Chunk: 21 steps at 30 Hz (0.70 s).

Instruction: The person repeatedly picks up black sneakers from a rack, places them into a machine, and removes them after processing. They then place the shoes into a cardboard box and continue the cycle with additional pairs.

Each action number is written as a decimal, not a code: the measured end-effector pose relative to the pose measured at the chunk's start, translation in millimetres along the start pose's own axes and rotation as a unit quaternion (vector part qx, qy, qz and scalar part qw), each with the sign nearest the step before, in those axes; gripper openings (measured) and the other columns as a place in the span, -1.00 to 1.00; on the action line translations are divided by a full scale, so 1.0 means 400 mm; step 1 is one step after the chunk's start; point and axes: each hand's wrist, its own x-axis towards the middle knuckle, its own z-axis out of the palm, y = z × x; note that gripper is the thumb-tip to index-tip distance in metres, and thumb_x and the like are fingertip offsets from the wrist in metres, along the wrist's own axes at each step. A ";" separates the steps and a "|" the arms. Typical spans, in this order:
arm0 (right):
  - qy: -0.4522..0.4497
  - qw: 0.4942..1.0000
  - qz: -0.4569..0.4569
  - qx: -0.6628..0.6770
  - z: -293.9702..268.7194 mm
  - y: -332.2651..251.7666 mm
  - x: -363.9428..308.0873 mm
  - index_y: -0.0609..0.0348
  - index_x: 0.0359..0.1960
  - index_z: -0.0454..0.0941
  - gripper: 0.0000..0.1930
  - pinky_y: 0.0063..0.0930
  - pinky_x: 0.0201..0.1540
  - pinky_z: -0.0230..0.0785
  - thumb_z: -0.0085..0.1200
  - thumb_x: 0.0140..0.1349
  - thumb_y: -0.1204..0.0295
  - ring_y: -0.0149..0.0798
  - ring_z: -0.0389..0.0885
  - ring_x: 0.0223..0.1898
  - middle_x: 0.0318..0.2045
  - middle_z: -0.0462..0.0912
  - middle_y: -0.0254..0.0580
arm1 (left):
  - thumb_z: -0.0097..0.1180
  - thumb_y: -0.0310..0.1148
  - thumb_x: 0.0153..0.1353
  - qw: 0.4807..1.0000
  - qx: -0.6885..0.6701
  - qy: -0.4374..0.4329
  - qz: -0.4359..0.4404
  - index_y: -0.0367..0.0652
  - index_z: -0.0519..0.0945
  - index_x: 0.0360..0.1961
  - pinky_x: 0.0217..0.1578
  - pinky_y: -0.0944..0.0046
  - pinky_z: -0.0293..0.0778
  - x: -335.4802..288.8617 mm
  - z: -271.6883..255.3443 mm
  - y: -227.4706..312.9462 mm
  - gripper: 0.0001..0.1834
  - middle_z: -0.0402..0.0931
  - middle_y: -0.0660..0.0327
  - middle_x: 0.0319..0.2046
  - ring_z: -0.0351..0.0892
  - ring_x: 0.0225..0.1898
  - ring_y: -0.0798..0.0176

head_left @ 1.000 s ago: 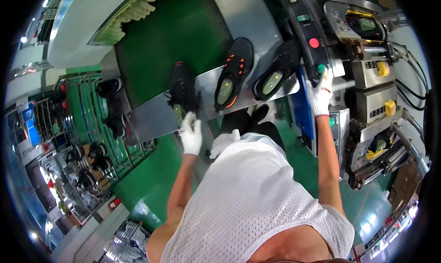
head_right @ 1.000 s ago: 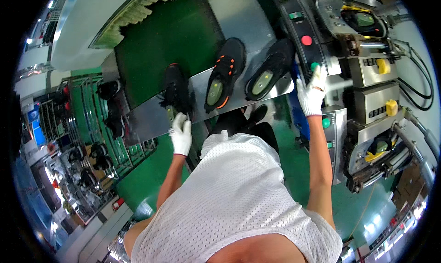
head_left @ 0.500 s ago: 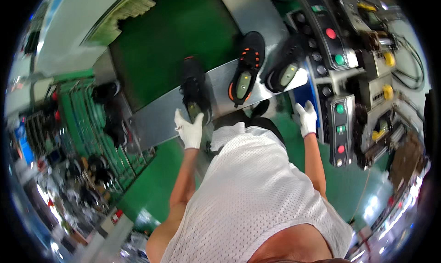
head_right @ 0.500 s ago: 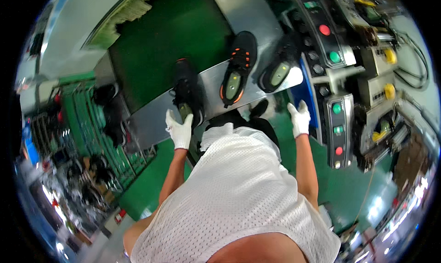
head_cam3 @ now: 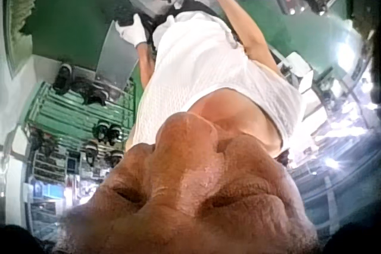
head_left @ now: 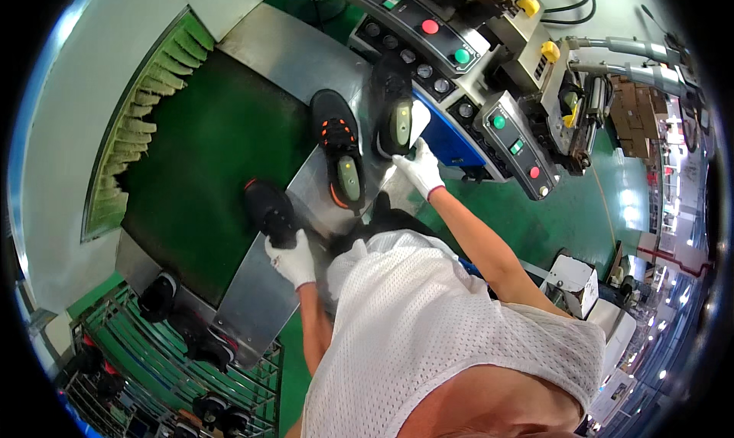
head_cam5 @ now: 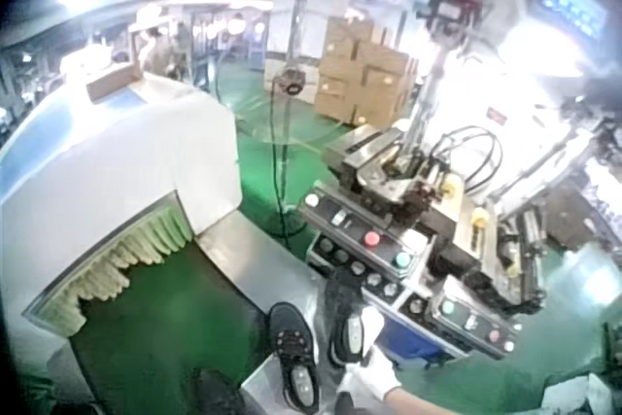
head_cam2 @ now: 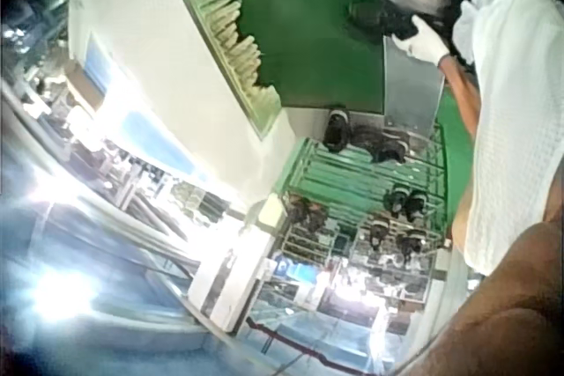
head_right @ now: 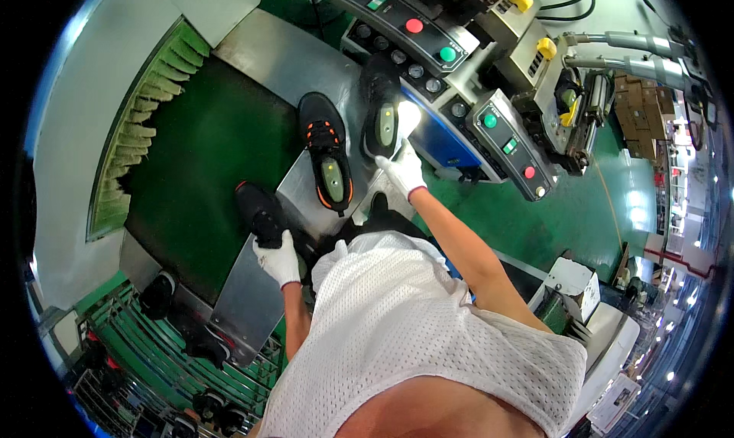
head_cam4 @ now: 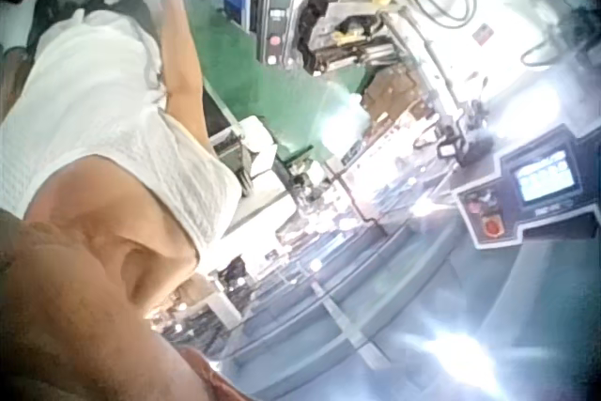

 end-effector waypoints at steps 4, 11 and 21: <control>-0.027 0.994 0.089 -0.050 -0.014 -0.145 0.126 0.49 0.32 0.25 0.03 -0.18 0.37 0.26 0.38 -0.09 0.01 0.20 0.43 0.29 0.27 0.39 0.42 | 0.50 -0.24 0.01 0.993 -0.109 0.000 -0.035 -0.45 0.36 0.23 0.14 -0.02 0.47 -0.011 -0.027 0.003 -0.15 0.57 -0.19 0.04 0.59 0.07 -0.12; 0.114 0.947 -0.026 -0.298 0.120 -0.087 0.293 0.22 -0.16 0.72 -0.27 -0.20 0.11 0.42 0.29 -0.11 -0.24 0.07 0.66 -0.02 -0.19 0.73 0.10 | 0.56 -0.08 -0.08 0.997 0.025 0.006 -0.072 -0.48 0.20 0.30 0.18 0.00 0.42 -0.045 -0.004 0.036 0.08 0.46 -0.27 0.14 0.51 0.16 -0.18; -0.009 0.998 0.007 0.068 -0.008 0.039 0.320 0.31 0.06 0.64 -0.35 -0.31 0.06 0.45 0.43 0.01 0.09 -0.12 0.66 0.00 -0.02 0.72 -0.01 | 0.56 -0.02 -0.09 0.996 -0.054 0.005 -0.077 -0.60 0.30 0.27 0.29 0.00 0.31 0.033 -0.061 -0.119 0.09 0.45 -0.33 0.19 0.47 0.23 -0.18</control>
